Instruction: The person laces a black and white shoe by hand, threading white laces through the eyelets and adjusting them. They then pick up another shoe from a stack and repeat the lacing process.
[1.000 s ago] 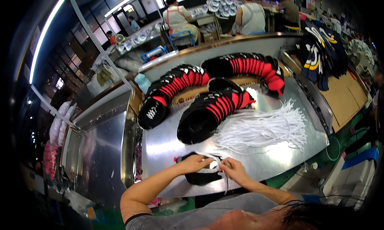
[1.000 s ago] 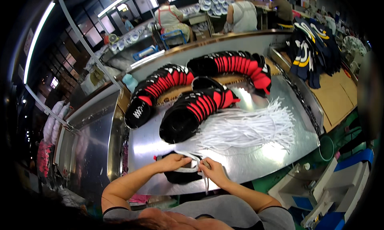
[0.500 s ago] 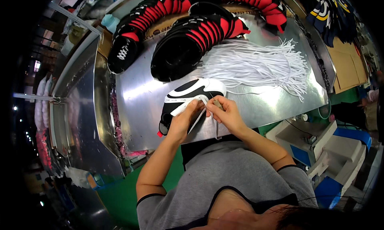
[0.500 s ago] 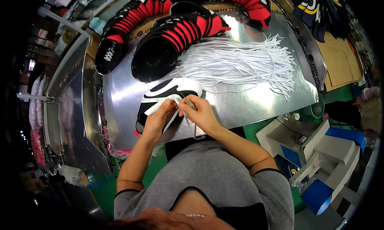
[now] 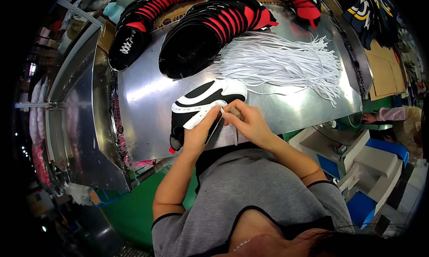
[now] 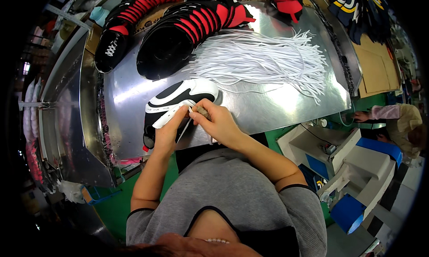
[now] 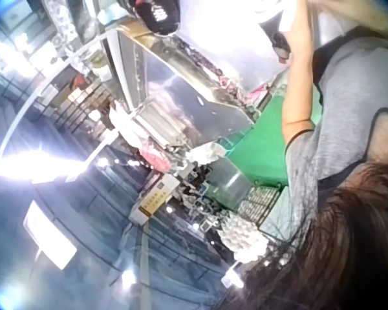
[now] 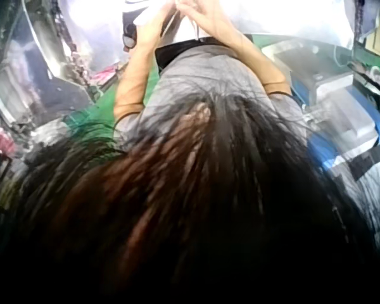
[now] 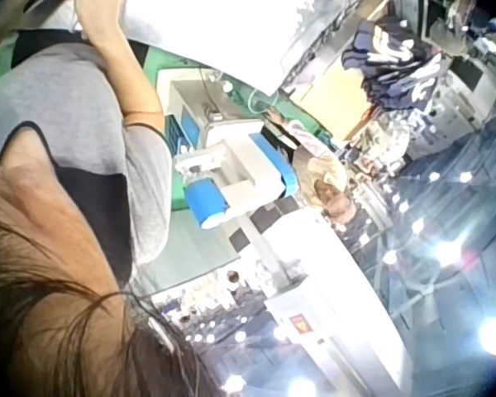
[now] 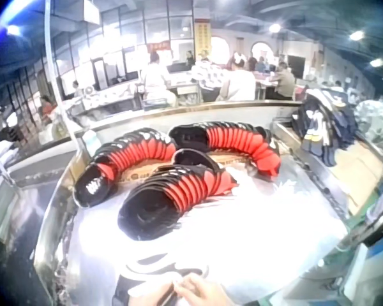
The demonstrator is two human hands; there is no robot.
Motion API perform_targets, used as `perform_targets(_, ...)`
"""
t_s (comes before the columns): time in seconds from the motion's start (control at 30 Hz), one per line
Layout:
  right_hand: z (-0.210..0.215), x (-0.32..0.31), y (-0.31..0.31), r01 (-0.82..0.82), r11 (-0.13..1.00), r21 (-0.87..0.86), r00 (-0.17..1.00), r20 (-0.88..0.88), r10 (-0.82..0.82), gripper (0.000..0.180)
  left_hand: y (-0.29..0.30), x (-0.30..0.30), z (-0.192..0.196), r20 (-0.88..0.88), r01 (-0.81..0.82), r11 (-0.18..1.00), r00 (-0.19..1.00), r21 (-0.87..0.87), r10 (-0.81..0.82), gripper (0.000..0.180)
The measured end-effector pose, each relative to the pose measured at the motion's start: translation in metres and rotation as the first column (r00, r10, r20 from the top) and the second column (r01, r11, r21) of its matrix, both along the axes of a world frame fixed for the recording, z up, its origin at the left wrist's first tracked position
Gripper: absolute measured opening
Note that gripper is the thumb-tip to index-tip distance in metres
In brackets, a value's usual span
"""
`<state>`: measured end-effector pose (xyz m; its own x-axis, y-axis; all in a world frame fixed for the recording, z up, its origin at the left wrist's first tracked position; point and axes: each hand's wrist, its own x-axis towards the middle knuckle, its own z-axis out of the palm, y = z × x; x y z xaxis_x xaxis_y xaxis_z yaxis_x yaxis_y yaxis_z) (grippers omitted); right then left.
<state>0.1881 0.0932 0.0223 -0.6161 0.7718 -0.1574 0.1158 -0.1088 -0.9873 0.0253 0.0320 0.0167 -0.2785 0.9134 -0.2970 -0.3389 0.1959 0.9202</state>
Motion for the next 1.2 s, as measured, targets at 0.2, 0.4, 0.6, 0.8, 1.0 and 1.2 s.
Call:
perform_targets(0.2, -0.007, 0.005, 0.000, 0.073, 0.990, 0.125, 0.993, -0.097, -0.061, 0.014, 0.001, 0.001, 0.001, -0.071, 0.004, 1.000, 0.997, 0.015, -0.003, 0.016)
perform_targets(0.4, -0.001, 0.007, 0.004, 0.012, 1.000, -0.016, 0.998, -0.065, -0.013, 0.013, -0.003, -0.001, 0.000, -0.141, -0.011, 0.999, 0.990, 0.042, 0.017, 0.014)
perform_targets(0.6, 0.003, 0.006, 0.006, 0.032, 0.999, 0.042, 0.999, 0.013, -0.032, 0.010, -0.004, -0.001, -0.006, -0.407, 0.043, 0.994, 0.914, 0.105, 0.004, 0.016)
perform_targets(0.8, 0.000, -0.025, 0.017, -0.138, 0.952, 0.274, 0.889, 0.457, -0.003, 0.025, -0.007, 0.010, 0.053, -0.999, 0.399, 0.916, -0.032, -0.051, -0.042, 0.027)
perform_targets(1.0, 0.000, -0.001, 0.031, -0.327, 0.816, 0.477, 0.861, 0.507, 0.048, 0.025, -0.008, -0.011, -0.032, -0.639, 0.048, 0.995, 0.764, -0.083, -0.090, 0.040)
perform_targets(1.2, -0.014, 0.033, 0.044, 0.088, 0.865, 0.495, 0.965, 0.172, -0.196, 0.044, -0.005, -0.028, -0.010, -0.017, 0.013, 0.999, 1.000, -0.051, -0.014, 0.031)
